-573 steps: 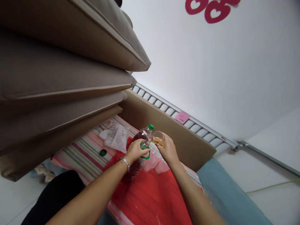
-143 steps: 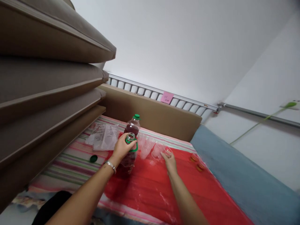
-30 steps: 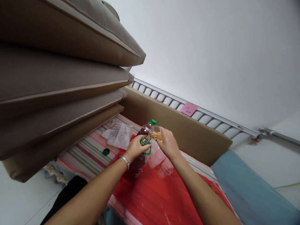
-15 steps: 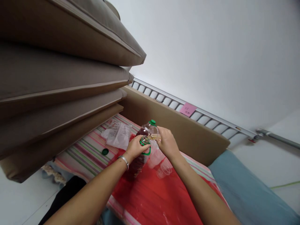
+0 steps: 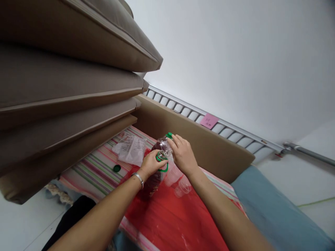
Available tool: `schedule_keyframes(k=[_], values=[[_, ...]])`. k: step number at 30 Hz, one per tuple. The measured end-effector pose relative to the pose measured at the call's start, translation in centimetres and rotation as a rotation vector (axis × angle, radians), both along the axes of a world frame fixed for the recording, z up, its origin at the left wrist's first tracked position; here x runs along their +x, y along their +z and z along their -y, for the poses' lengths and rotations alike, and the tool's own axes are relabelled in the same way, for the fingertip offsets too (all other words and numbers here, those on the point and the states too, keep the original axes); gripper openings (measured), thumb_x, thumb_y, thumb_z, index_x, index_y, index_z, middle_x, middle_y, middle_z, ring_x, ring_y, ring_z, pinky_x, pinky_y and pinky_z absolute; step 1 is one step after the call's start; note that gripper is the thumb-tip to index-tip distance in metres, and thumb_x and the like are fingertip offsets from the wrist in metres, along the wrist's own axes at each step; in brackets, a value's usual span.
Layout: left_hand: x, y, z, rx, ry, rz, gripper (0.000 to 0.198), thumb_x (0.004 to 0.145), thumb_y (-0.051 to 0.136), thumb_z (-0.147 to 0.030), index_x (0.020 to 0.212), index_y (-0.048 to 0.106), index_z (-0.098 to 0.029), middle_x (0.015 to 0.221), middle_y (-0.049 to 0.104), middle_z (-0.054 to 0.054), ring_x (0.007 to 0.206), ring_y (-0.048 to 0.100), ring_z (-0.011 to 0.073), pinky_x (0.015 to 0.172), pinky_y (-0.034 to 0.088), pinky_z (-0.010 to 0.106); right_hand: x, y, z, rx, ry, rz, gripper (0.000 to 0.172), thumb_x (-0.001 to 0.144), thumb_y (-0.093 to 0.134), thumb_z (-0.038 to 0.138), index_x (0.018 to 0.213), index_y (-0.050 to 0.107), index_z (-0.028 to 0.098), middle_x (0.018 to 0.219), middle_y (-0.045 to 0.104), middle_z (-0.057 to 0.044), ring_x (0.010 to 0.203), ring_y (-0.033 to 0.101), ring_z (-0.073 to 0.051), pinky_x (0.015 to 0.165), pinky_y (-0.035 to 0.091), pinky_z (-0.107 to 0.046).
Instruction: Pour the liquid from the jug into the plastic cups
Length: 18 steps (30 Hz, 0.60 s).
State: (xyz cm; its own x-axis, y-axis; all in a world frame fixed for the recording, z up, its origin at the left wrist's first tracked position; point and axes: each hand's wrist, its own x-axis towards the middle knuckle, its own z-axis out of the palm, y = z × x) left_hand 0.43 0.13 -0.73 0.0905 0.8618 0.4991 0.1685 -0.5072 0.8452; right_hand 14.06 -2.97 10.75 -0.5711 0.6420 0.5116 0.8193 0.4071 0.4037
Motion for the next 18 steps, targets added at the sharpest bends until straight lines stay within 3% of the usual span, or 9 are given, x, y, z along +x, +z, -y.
schedule_keyframes(k=[3,6,9,11,14,18], values=[[-0.1,0.1,0.1,-0.008,-0.009,-0.001,0.036,0.07,0.073,-0.036,0.101,0.065,-0.02,0.096,0.072,0.005,0.088,0.066,0.0222,0.081,0.05,0.034,0.2,-0.2,0.2,-0.046,0.005,-0.137,0.05,0.082,0.053,0.007,0.13,0.055,0.018,0.139,0.053,-0.016,0.131,0.044,-0.03,0.105,0.034,-0.05],[-0.3,0.3,0.2,-0.019,-0.035,0.0,0.034,0.071,0.071,-0.037,0.1,0.065,-0.02,0.094,0.072,0.005,0.087,0.066,0.0211,0.081,0.05,0.033,2.7,-2.3,0.8,-0.12,-0.085,-0.586,0.054,0.077,0.064,0.021,0.129,0.053,0.018,0.132,0.059,-0.015,0.124,0.052,-0.03,0.103,0.039,-0.049],[-0.4,0.6,0.2,-0.03,-0.051,0.0,0.029,0.072,0.069,-0.036,0.096,0.064,-0.02,0.091,0.071,0.004,0.085,0.065,0.0204,0.079,0.05,0.032,7.2,-6.7,2.3,-0.145,-0.281,-1.257,0.066,0.068,0.071,0.042,0.125,0.052,0.013,0.119,0.066,-0.018,0.11,0.063,-0.029,0.093,0.049,-0.044],[-0.3,0.7,0.3,-0.031,-0.059,-0.001,0.028,0.073,0.069,-0.036,0.094,0.064,-0.019,0.088,0.07,0.003,0.083,0.065,0.0199,0.078,0.049,0.032,10.1,-10.4,3.4,-0.117,-0.385,-1.55,0.069,0.063,0.071,0.049,0.119,0.055,0.013,0.115,0.068,-0.017,0.108,0.064,-0.029,0.091,0.05,-0.04],[-0.2,0.8,0.3,-0.037,-0.064,-0.004,0.029,0.072,0.069,-0.038,0.094,0.063,-0.019,0.088,0.07,0.003,0.082,0.064,0.0195,0.076,0.049,0.031,13.1,-15.2,4.5,-0.036,-0.477,-1.705,0.07,0.059,0.07,0.054,0.115,0.057,0.013,0.116,0.067,-0.017,0.108,0.064,-0.029,0.093,0.049,-0.038],[-0.1,0.8,0.3,-0.058,-0.048,-0.012,0.034,0.071,0.069,-0.038,0.098,0.064,-0.019,0.092,0.07,0.004,0.084,0.065,0.0208,0.079,0.05,0.033,14.4,-19.3,4.2,0.039,-0.593,-1.735,0.076,0.057,0.067,0.059,0.116,0.057,0.012,0.116,0.066,-0.018,0.108,0.063,-0.032,0.093,0.049,-0.042]])
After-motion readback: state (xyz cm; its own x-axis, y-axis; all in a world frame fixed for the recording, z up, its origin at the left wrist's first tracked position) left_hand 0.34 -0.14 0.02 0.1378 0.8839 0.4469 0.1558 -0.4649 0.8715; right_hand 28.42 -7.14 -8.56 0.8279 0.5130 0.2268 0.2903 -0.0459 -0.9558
